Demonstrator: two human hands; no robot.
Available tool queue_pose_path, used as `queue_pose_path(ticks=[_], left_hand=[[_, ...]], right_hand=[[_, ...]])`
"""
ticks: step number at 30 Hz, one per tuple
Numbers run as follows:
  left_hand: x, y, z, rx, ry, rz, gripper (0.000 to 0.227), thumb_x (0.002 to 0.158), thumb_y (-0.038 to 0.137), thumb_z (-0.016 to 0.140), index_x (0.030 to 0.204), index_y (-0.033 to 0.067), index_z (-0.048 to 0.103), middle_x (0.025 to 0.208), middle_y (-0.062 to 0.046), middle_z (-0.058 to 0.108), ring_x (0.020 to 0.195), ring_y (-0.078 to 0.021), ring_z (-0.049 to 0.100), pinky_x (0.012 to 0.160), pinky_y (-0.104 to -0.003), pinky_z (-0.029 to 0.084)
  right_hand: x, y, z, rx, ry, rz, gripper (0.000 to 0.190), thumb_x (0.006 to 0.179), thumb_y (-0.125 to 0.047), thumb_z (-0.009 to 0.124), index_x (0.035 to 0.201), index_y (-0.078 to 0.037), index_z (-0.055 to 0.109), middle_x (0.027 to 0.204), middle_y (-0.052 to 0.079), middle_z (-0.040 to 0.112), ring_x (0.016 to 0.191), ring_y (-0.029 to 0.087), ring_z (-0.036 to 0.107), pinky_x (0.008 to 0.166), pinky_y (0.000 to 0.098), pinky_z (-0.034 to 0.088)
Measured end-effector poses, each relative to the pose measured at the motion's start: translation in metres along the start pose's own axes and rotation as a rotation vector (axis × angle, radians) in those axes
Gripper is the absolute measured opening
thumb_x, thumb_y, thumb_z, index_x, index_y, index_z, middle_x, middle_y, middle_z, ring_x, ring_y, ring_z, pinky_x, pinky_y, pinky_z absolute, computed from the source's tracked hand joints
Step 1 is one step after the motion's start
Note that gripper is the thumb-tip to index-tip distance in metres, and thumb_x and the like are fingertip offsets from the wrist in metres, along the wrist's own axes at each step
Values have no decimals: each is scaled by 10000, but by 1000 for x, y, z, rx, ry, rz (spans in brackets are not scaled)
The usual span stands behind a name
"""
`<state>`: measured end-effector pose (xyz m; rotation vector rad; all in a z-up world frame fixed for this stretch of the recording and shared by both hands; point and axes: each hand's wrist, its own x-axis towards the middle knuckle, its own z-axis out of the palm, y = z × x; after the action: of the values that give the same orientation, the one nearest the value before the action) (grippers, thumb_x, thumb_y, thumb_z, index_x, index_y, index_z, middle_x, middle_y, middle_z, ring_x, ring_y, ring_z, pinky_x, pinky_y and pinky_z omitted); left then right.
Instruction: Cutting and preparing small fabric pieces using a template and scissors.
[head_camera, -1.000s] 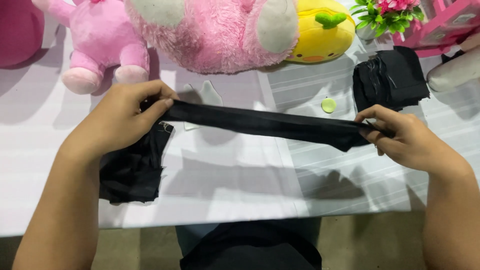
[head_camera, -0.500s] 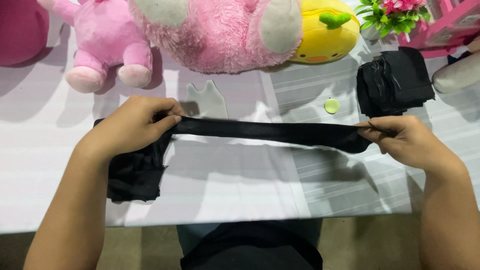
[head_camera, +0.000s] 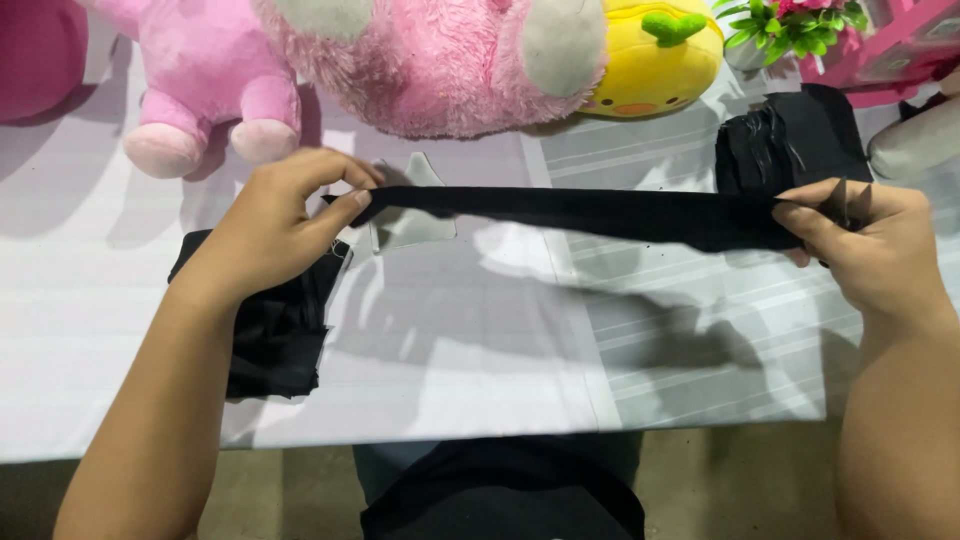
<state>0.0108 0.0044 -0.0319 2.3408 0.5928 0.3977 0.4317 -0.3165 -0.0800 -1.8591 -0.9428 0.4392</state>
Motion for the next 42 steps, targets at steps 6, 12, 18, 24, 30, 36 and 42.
queue_pose_path(ticks=[6, 12, 18, 24, 30, 36, 42], left_hand=[[-5, -2, 5, -75, -55, -139, 118, 988, 150, 624, 981, 103, 732, 898, 38, 727, 772, -97, 569, 704, -263, 425], [-8, 7, 6, -58, -150, -209, 136, 990, 167, 633, 915, 103, 726, 693, 36, 596, 644, -96, 473, 644, -262, 385], [-7, 7, 5, -51, -306, -292, 177, 992, 237, 625, 934, 108, 732, 675, 37, 603, 618, -110, 487, 616, -278, 399], [1, -2, 19, 92, -253, -225, 140, 958, 189, 618, 1009, 139, 738, 747, 4, 699, 658, -175, 588, 698, -319, 429], [-10, 10, 17, 126, 78, 163, 50, 988, 77, 624, 988, 61, 672, 906, -42, 696, 807, -218, 618, 733, -346, 460], [-44, -9, 56, 237, 52, 254, 102, 917, 73, 664, 1011, 65, 704, 989, -85, 683, 899, -263, 645, 788, -378, 525], [-65, -10, 85, 255, -71, 193, 61, 935, 114, 663, 958, 78, 706, 886, -34, 630, 768, -239, 589, 661, -389, 511]], right_hand=[[-2, 10, 5, -144, -51, -45, 36, 1058, -34, 714, 1062, 1, 708, 623, 63, 528, 577, 96, 464, 579, 238, 365], [-6, 5, 6, -137, -113, 21, 83, 1052, -74, 675, 1068, 2, 701, 630, 60, 544, 605, 88, 460, 596, 244, 351], [-8, -8, -1, -220, -262, 188, 134, 995, -108, 690, 1003, 8, 755, 623, 99, 565, 571, 162, 512, 588, 286, 390], [-6, -13, 9, -366, -335, 197, 136, 975, -136, 712, 987, -32, 798, 689, 46, 584, 593, 148, 428, 529, 300, 355], [-21, -26, 4, -221, 6, -114, 156, 1069, 60, 680, 1189, -14, 747, 778, 69, 616, 634, 119, 535, 617, 199, 439], [-40, 0, 7, -296, -67, -76, 251, 945, 89, 681, 1120, -61, 781, 974, 35, 723, 611, 83, 418, 588, 215, 343], [-51, 18, 15, -308, -110, -214, 299, 861, 143, 573, 973, -35, 785, 1082, 93, 772, 1065, 175, 723, 985, 261, 547]])
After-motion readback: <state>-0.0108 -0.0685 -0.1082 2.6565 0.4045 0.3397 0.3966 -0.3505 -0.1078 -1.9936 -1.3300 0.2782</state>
